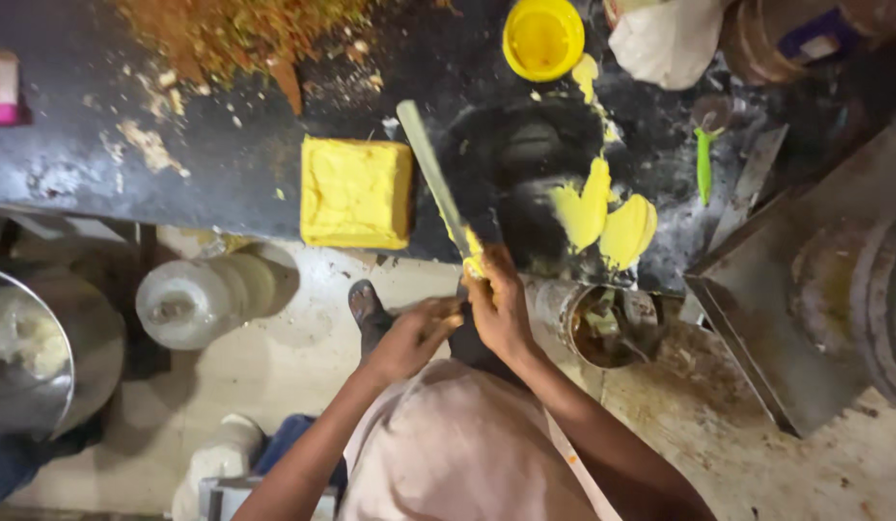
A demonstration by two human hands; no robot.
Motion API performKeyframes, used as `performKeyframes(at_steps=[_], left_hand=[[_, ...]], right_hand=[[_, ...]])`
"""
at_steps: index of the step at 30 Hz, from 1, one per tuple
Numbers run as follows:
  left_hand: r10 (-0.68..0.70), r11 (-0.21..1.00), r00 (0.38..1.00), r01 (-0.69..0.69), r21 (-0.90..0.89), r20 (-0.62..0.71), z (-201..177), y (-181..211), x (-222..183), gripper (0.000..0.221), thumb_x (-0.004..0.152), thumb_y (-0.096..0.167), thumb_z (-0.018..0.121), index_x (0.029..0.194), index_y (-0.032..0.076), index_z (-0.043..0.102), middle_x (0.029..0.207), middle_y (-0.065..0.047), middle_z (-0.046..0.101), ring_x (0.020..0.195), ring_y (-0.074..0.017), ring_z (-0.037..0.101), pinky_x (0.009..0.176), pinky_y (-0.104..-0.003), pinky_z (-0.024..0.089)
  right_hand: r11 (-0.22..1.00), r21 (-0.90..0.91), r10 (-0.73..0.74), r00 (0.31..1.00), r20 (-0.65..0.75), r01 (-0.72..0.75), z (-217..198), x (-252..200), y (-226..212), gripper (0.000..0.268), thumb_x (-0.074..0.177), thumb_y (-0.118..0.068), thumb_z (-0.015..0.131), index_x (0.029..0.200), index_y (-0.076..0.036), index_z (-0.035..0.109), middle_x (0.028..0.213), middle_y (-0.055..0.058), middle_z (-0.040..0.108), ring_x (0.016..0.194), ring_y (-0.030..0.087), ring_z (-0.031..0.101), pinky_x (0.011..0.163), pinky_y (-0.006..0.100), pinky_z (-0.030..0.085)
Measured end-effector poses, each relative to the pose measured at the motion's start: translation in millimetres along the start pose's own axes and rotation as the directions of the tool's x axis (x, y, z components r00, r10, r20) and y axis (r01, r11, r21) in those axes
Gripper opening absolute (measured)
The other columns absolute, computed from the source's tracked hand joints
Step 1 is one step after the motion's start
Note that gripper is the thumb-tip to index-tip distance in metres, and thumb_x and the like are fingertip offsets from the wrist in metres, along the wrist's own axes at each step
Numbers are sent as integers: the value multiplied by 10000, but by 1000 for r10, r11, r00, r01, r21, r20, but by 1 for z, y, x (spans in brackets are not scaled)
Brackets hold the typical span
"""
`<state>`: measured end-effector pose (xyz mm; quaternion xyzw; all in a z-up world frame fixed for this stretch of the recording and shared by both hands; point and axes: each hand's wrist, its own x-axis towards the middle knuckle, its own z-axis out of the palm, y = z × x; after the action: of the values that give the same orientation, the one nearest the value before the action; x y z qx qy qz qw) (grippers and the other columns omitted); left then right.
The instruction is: The person uses a long knife to cut slices from a large block of butter, then uses the blade to spread and scrape the butter across a flat black surface.
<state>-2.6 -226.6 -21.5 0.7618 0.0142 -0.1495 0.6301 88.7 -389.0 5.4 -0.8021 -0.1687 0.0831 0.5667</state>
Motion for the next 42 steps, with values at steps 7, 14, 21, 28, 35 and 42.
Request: performKeyframes(at_steps=[7, 14, 21, 28, 35, 42], left_hand=[[77, 970, 933, 11, 243, -351, -108, -57, -66, 338, 1005, 143, 587, 1301, 0, 666, 1189, -205, 714, 1105, -307, 674, 946, -390, 528], [-109, 977, 893, 176, 117, -437, -165, -88, -93, 347, 1019, 164, 600, 1333, 18, 618, 1075, -147, 749, 834, -210, 710, 657, -331, 549], [-109, 977, 921, 168, 128, -375, -179, -87, -104, 412, 1012, 164, 594, 1398, 26, 547, 1091, -143, 736, 951, -212, 729, 666, -362, 549], [-135, 980, 923, 177, 86, -360, -184, -93, -113, 516, 1024, 199, 576, 1498, 52, 435, 1125, -150, 719, 956, -232, 728, 773, -364, 562], [-177, 975, 910, 214, 58, -375, -178, -96, -121, 543, 1022, 233, 581, 1508, 57, 415, 1103, -139, 727, 924, -228, 714, 807, -374, 565], [-76, 991, 915, 113, 70, -397, -163, -86, -108, 465, 1019, 224, 591, 1440, 40, 522, 1076, -124, 747, 950, -190, 710, 829, -352, 564]], right_hand=[[977, -197, 68, 996, -51, -77, 50, 10, -7, 294, 1000, -30, 601, 1287, 22, 632, 1067, 156, 632, 942, 307, 644, 806, 373, 514], [817, -576, -38, 995, -88, -20, 83, 14, -3, 401, 886, 2, 625, 1286, 32, 626, 1131, 247, 589, 1053, 448, 587, 898, 500, 490], [780, -620, 10, 992, -127, -88, 95, 14, -21, 435, 890, -6, 627, 1324, -11, 631, 1159, 252, 580, 1021, 455, 614, 848, 502, 519], [773, -618, 81, 988, -129, -144, 106, 13, -45, 456, 898, 12, 618, 1350, -48, 635, 1217, 239, 519, 1020, 433, 631, 832, 478, 538], [797, -592, 133, 991, -16, -116, 121, -6, -64, 534, 886, 19, 613, 1411, -79, 604, 1209, 234, 500, 979, 438, 627, 783, 497, 527], [993, -56, 109, 990, 88, -105, 98, -38, -48, 272, 1018, -54, 578, 1272, 32, 622, 1157, 158, 617, 879, 233, 667, 734, 369, 568]])
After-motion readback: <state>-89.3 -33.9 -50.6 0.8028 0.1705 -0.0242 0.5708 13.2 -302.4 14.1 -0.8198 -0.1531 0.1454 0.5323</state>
